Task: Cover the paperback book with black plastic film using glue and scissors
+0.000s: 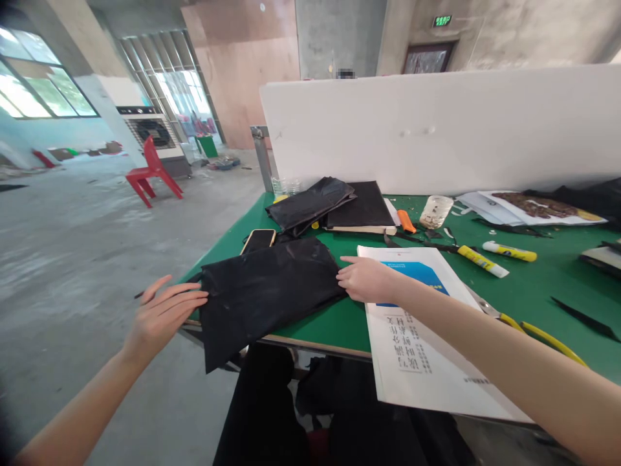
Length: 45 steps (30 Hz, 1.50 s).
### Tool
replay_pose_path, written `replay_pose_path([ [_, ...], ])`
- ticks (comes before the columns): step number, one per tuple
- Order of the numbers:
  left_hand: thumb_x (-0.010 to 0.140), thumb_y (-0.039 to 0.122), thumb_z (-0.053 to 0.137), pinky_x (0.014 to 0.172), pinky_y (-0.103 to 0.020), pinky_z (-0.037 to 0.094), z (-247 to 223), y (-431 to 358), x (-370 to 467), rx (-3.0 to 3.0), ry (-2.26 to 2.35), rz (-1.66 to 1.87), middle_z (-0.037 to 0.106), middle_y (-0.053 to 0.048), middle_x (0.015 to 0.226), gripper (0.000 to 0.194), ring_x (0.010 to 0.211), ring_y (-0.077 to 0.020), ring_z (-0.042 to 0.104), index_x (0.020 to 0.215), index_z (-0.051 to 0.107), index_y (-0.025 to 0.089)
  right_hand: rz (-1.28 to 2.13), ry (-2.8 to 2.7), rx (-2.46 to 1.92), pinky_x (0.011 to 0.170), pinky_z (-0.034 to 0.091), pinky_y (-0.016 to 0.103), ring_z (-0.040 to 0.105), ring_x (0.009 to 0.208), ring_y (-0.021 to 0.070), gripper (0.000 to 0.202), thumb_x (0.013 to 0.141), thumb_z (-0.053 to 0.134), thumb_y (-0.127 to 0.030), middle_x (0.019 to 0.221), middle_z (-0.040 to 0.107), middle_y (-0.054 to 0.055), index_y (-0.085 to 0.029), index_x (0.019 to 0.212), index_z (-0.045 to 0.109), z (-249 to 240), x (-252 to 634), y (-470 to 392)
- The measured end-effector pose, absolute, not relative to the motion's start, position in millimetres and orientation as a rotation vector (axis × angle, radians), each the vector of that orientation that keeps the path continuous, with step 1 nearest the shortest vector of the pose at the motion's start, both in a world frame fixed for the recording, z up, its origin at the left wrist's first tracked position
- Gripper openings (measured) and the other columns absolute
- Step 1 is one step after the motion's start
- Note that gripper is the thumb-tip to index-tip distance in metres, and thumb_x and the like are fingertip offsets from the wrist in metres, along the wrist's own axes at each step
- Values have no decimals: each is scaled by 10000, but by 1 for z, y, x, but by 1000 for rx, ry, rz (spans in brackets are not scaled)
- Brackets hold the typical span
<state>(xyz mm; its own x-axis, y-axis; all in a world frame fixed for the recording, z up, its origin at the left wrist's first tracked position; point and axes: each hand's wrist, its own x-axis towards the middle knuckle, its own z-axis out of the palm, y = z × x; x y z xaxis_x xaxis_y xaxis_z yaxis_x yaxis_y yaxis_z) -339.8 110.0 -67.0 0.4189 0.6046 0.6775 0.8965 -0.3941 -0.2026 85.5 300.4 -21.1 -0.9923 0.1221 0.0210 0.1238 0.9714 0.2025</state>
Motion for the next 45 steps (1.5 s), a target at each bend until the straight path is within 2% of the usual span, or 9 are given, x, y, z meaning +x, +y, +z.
replay_pose_path([
  [7,874,158,428,1045,-499,340,-63,109,-348,-2256,-1315,-504,659,33,1110,321,1087,-206,579,1109,578,315,34,-2961,-325,1065,285,395,587,988,161,273,869,454,-235,1068,653,29,-199,1056,650,-5,83,289],
  [13,891,221,409,991,-455,418,-51,102,-310,-1939,-1769,-873,572,-52,1231,378,1137,-238,533,1260,481,263,446,-2483,-1229,779,448,265,596,951,182,297,868,433,-311,1068,642,42,-210,1079,616,10,54,305],
  [16,900,339,425,963,-486,432,-56,108,-277,-1834,-1989,-924,502,-120,1302,460,1217,-291,457,1340,377,216,619,-2475,-1453,630,446,260,630,714,191,331,834,481,-423,802,677,74,-153,869,670,2,36,324],
  [19,901,428,405,997,-537,369,-69,120,-256,-1885,-2007,-790,379,-199,1394,584,1306,-343,319,1395,278,142,740,-2500,-1537,539,418,263,566,482,166,473,801,503,-514,506,585,77,-124,558,615,-8,20,341],
  [22,906,508,321,1015,-536,334,-82,129,-249,-1890,-2082,-614,301,-251,1424,662,1339,-366,218,1383,290,50,807,-2434,-1600,517,404,261,529,437,152,501,765,552,-534,442,532,66,-131,468,548,-15,11,353],
  [27,897,574,228,1037,-515,303,-91,130,-249,-1887,-2118,-383,286,-251,1431,737,1346,-369,196,1344,361,4,1073,-2249,-1569,473,401,209,569,533,132,347,710,651,-470,618,624,56,-136,621,620,-20,9,359],
  [34,901,562,218,1035,-512,295,-89,129,-246,-1878,-2052,-222,310,-210,1435,701,1332,-374,241,1340,399,46,1381,-1953,-1512,585,500,194,618,653,103,192,811,597,-330,825,671,63,-144,851,622,-14,6,351],
  [41,904,551,244,1037,-558,263,-82,123,-247,-1934,-2030,-187,328,-163,1439,652,1334,-357,251,1369,368,111,1123,-1956,-1581,599,508,270,620,647,159,196,796,598,-295,731,642,82,-100,794,610,-10,17,360],
  [45,908,545,235,1032,-561,274,-64,125,-252,-1884,-2079,-278,296,-141,1460,635,1346,-348,227,1387,333,139,733,-2022,-1485,812,467,335,597,924,222,297,827,518,-325,1025,624,115,-124,1039,573,-6,13,354],
])
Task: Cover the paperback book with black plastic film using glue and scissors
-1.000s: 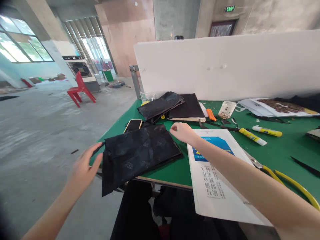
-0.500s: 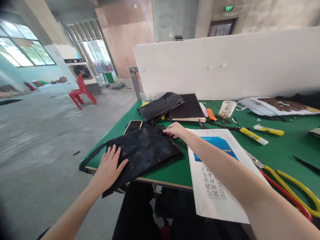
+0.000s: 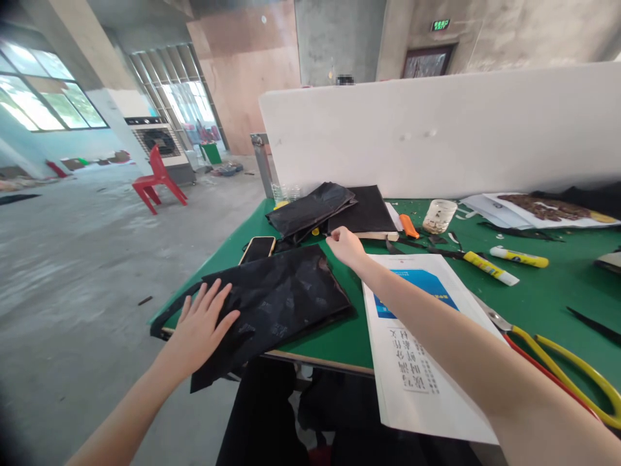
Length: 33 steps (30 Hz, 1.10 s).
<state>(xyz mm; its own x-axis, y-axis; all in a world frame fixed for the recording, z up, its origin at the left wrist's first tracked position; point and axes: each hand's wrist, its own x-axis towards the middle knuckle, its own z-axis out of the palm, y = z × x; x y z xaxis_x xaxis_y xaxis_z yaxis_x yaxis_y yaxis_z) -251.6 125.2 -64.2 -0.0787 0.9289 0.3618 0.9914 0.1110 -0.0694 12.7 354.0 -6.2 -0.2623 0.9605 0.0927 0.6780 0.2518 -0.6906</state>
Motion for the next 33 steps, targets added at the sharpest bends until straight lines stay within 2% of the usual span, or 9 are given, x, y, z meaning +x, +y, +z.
replay_pose_path([
  [3,913,542,197,1048,-527,270,-50,140,-248,-1841,-2076,-347,305,-173,1448,663,1346,-335,231,1378,334,90,558,-2135,-1318,975,366,342,504,1113,212,435,857,457,-385,1222,539,109,-139,1214,484,-5,-11,337],
  [5,911,552,182,1056,-508,263,-48,154,-242,-1851,-2046,-344,310,-217,1433,708,1342,-339,239,1370,328,33,505,-2239,-1195,1069,251,357,407,1228,214,538,852,449,-464,1321,468,100,-141,1282,450,-9,-30,323],
  [8,903,572,178,1054,-502,260,-58,173,-235,-1806,-2043,-310,297,-285,1412,778,1338,-363,230,1351,317,-49,367,-2468,-1050,1129,75,391,155,1369,227,784,838,351,-634,1475,227,98,-94,1404,299,-25,-52,307],
  [11,897,586,169,1049,-490,268,-76,179,-239,-1741,-2093,-270,294,-311,1400,814,1334,-372,233,1333,324,-83,210,-2686,-1079,1134,39,385,0,1390,220,967,801,173,-753,1505,46,101,-33,1444,129,-48,-55,303],
  [17,889,606,178,1047,-481,272,-89,170,-257,-1756,-2189,-188,308,-274,1410,810,1332,-361,247,1356,316,-41,198,-2769,-1237,1135,59,386,33,1388,247,1045,759,65,-793,1495,70,138,1,1435,122,-73,-38,311],
  [28,878,621,208,1051,-480,268,-85,164,-262,-1796,-2233,-211,329,-291,1390,829,1324,-373,260,1333,355,-56,142,-2763,-1249,1134,81,393,62,1386,245,1021,772,66,-781,1494,104,139,-10,1434,167,-77,-36,312],
  [33,878,598,283,1053,-486,265,-72,161,-255,-1797,-2243,-277,340,-291,1386,798,1321,-366,274,1327,356,-57,123,-2774,-1254,1134,90,394,79,1384,250,1000,782,78,-769,1492,125,141,-18,1434,178,-76,-36,312],
])
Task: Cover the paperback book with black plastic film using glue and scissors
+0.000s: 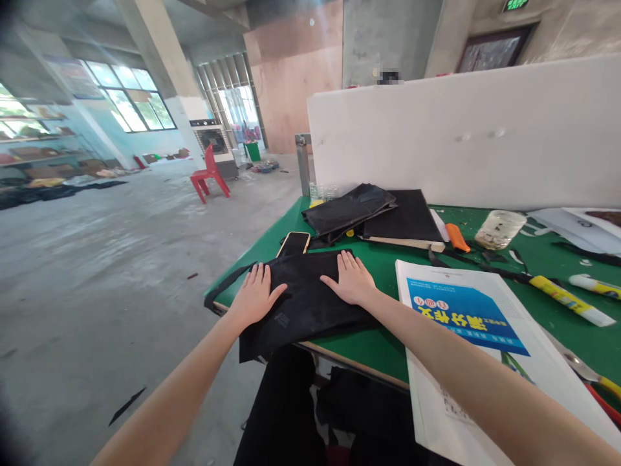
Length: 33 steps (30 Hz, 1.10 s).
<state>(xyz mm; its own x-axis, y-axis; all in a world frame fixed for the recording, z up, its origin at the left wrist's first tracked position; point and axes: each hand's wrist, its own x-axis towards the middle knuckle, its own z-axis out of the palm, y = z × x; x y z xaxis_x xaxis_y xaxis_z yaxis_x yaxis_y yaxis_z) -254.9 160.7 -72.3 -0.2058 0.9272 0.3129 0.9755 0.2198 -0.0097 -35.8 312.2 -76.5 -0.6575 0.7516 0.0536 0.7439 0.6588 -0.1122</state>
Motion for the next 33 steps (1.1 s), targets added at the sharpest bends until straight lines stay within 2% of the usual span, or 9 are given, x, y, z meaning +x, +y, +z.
replay_pose_path([
  [2,908,526,297,1072,-461,246,-59,144,-250,-1776,-2209,-462,359,-238,1399,681,1326,-320,284,1344,354,7,112,-2783,-1260,1134,97,398,80,1383,257,996,785,78,-764,1492,126,141,-15,1434,175,-76,-36,312],
  [4,934,432,291,1052,-423,294,-47,116,-246,-1662,-2202,-872,454,-154,1350,506,1276,-259,380,1308,419,117,102,-2794,-1262,1134,102,399,77,1383,259,999,785,80,-764,1491,128,142,-10,1433,176,-76,-34,313],
  [6,931,396,311,931,-357,421,-45,84,-243,-1388,-2327,-1341,583,-88,1185,377,1103,-212,535,1169,521,192,92,-2805,-1259,1136,99,395,71,1385,254,1006,782,82,-768,1491,121,144,-5,1432,174,-77,-32,314],
  [8,894,434,384,832,-327,465,-56,56,-240,-1119,-2466,-1670,632,-62,1026,325,953,-197,596,1035,560,201,83,-2808,-1264,1137,95,393,66,1386,248,1013,780,86,-772,1492,111,145,-1,1432,167,-78,-28,315],
  [12,774,591,492,684,-307,492,-96,32,-231,-948,-2722,-2275,666,-81,860,476,747,-198,638,934,581,151,75,-2812,-1283,1135,98,407,63,1386,252,1020,777,89,-776,1492,98,150,4,1430,167,-80,-20,319],
  [16,646,704,558,756,-347,495,-112,35,-210,-842,-2988,-2824,699,-167,909,675,805,-253,669,928,633,95,70,-2844,-1251,1138,91,409,63,1386,250,1009,777,109,-777,1493,108,140,-14,1434,174,-78,-13,324],
  [24,709,510,663,810,-355,488,-83,26,-158,-1051,-2747,-3078,717,-141,821,413,751,-233,673,794,650,106,99,-2918,-1111,1140,109,379,94,1383,234,918,815,156,-724,1494,133,112,-57,1445,169,-77,-6,346],
  [28,718,529,646,773,-360,494,-87,21,-143,-1078,-2708,-3210,712,-143,837,433,729,-234,675,841,628,115,98,-2894,-1057,1140,93,394,99,1382,238,876,835,201,-685,1494,138,116,-54,1442,175,-67,-11,351],
  [33,731,628,554,642,-309,490,-92,10,-157,-1198,-2963,-2873,707,-160,798,558,644,-212,671,814,654,86,149,-2766,-904,1145,115,369,135,1379,199,695,907,143,-576,1502,147,43,-149,1455,148,-21,-15,322],
])
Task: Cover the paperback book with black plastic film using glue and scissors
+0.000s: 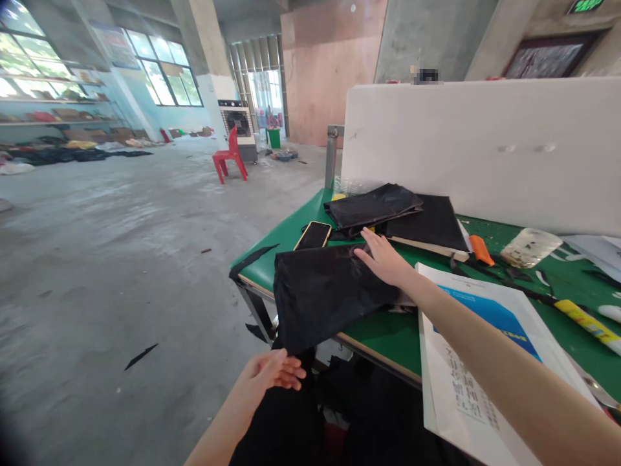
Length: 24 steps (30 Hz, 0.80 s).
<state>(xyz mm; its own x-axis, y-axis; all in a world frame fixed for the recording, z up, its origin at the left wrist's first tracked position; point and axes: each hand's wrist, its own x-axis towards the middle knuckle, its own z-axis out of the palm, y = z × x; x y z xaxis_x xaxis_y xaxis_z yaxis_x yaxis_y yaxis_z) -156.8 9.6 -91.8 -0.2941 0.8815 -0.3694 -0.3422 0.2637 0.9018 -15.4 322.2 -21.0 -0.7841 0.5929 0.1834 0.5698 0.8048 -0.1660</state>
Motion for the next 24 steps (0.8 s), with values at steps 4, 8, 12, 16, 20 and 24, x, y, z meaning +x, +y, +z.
replay_pose_path([
  [4,694,609,601,519,-252,443,-90,6,-173,519,1457,1389,703,-117,744,501,543,-175,646,790,624,118,267,-2828,-623,1145,141,397,270,1336,221,579,899,277,-567,1453,295,4,-247,1376,354,8,-11,269],
  [8,694,514,658,457,-216,384,-87,13,-174,596,1469,1424,682,-65,669,399,455,-132,598,803,597,134,323,-3049,-337,1148,80,445,243,1346,249,736,818,411,-643,1458,277,47,-217,1410,314,2,-11,216],
  [12,704,465,666,458,-215,375,-86,16,-173,590,1497,1517,634,-22,580,335,417,-103,538,742,572,146,334,-3104,-221,1130,122,468,114,1376,283,930,738,442,-731,1497,128,79,-196,1453,184,-18,-20,185],
  [16,716,494,632,427,-203,335,-91,12,-182,537,1583,1587,541,27,479,357,367,-75,442,642,530,160,272,-3169,-188,1092,128,543,6,1372,334,953,735,415,-750,1503,39,92,-212,1461,113,-32,-29,176],
  [20,693,556,623,509,-214,420,-99,13,-194,419,1598,1676,604,-7,659,405,544,-109,543,771,608,159,175,-3173,-121,1081,111,561,-11,1371,339,910,768,451,-688,1504,21,99,-219,1462,96,-42,-33,177],
  [24,681,588,617,696,-306,499,-96,20,-193,420,1487,1592,671,-101,880,519,773,-200,633,929,642,133,71,-3169,-31,1084,106,549,-12,1374,329,899,767,539,-588,1507,-9,81,-225,1462,98,-47,-31,184],
])
